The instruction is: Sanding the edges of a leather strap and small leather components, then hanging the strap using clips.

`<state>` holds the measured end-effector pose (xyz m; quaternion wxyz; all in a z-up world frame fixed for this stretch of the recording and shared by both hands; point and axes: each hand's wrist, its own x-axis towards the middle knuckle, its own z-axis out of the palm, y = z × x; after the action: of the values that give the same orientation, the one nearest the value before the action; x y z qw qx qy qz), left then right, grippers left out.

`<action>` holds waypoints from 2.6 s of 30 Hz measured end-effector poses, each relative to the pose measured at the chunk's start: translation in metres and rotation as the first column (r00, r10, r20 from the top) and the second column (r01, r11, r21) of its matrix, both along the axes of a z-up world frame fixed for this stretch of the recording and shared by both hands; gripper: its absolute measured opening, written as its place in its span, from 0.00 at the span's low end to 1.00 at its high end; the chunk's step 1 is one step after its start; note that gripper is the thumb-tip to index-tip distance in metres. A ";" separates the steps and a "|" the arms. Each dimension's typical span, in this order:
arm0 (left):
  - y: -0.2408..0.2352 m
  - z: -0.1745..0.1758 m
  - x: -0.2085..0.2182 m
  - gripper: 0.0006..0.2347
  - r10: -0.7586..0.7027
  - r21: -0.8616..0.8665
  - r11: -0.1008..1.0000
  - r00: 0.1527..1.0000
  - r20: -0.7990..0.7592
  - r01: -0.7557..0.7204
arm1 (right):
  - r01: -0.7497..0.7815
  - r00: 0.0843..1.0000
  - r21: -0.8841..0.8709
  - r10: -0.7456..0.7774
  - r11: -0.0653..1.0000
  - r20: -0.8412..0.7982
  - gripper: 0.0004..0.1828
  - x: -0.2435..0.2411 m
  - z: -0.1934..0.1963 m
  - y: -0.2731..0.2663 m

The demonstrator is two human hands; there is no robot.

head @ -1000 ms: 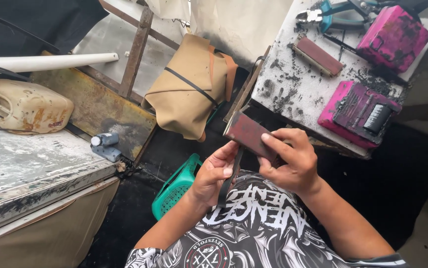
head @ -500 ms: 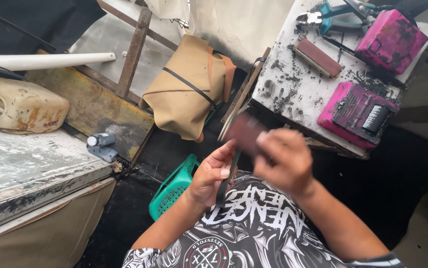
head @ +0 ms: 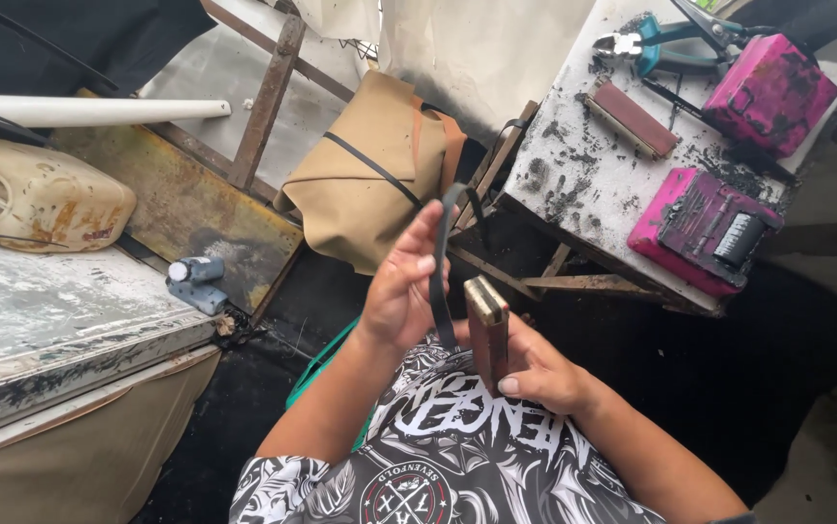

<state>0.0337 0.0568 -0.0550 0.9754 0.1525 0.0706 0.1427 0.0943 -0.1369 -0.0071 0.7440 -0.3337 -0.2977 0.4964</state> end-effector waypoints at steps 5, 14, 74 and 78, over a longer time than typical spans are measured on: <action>0.034 0.004 0.020 0.27 0.081 0.068 0.994 0.996 0.044 -0.084 | -0.030 0.999 -0.003 0.030 1.000 -0.040 0.35 -0.007 -0.003 -0.016; 0.105 0.002 0.016 0.27 0.344 0.157 0.927 0.939 0.000 -0.340 | 0.250 0.919 -0.233 -0.154 0.940 0.363 0.31 -0.006 0.023 -0.085; -0.053 -0.011 -0.031 0.28 -0.218 -0.134 0.967 0.976 0.018 0.218 | 0.715 0.021 0.310 -0.463 0.627 0.886 0.31 0.014 0.018 -0.028; -0.057 0.025 -0.022 0.27 -0.224 -0.143 0.963 0.974 0.040 0.228 | 0.732 -0.095 0.355 -0.429 0.581 0.898 0.28 0.027 0.026 -0.028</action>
<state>0.0116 0.0002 -0.0303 0.9946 0.0859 0.0514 0.0268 0.1216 -0.1644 0.0187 0.4902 -0.7415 -0.4294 -0.1598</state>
